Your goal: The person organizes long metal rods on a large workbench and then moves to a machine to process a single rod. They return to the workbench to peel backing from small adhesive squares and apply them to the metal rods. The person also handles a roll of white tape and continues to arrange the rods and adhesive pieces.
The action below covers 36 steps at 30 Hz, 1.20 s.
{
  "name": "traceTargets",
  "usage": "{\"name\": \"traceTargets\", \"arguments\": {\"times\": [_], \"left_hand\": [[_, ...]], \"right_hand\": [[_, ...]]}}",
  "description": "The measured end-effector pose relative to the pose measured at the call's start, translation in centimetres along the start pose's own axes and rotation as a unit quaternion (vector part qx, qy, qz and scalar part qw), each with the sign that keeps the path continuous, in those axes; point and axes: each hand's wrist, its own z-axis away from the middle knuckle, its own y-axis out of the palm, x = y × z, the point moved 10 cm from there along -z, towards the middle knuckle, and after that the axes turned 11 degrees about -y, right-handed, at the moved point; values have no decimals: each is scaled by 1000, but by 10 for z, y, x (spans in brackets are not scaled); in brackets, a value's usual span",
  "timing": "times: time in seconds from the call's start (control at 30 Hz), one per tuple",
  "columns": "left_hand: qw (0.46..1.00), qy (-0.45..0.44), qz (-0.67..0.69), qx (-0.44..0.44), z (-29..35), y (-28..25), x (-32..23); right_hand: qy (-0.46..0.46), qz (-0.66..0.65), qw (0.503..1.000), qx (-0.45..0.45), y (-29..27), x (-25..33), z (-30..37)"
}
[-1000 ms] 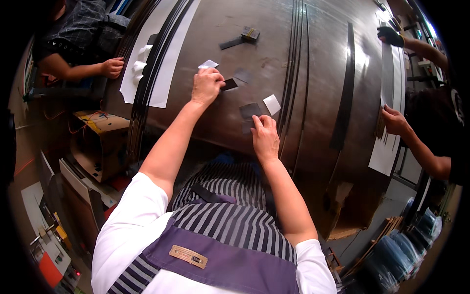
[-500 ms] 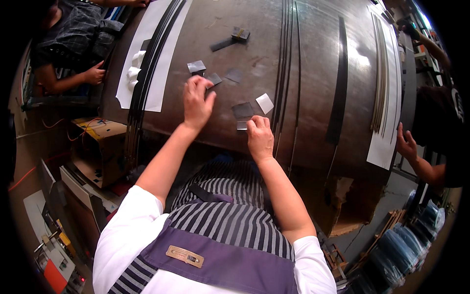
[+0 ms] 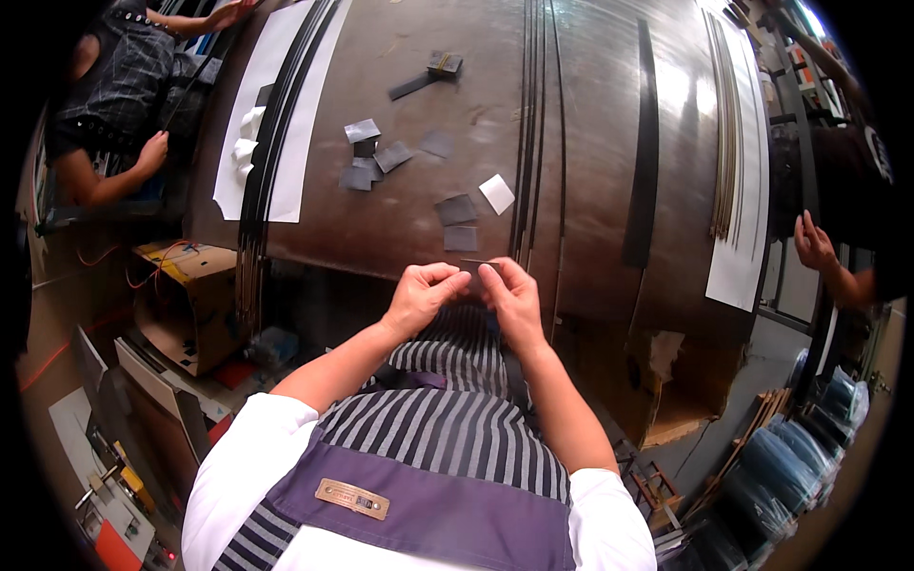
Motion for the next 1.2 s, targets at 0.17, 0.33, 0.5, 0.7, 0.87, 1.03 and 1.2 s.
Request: {"name": "traceTargets", "arguments": {"times": [0.17, 0.33, 0.5, 0.7, 0.87, 1.03, 1.2], "left_hand": [[996, 41, -69, 44, 4, 42, 5], [984, -3, -133, 116, 14, 76, 3], [977, -3, -168, 131, 3, 83, 18], [946, -116, 164, 253, 7, 119, -20], [916, -155, 203, 308, 4, 135, -11], [946, -139, 142, 258, 3, 141, -11], [980, 67, -121, 146, -4, 131, -38]], "right_hand": [[-123, 281, 951, -50, -31, 38, 19], [-183, 676, 704, -118, -101, 83, 12], [-79, 791, 595, -121, -178, 52, 5], [62, -164, 983, -54, -92, 24, 27], [58, -222, 971, 63, -57, 31, 46], [86, -236, 963, 101, -61, 25, 53], [109, -117, 986, 51, -82, 4, 46]]}}
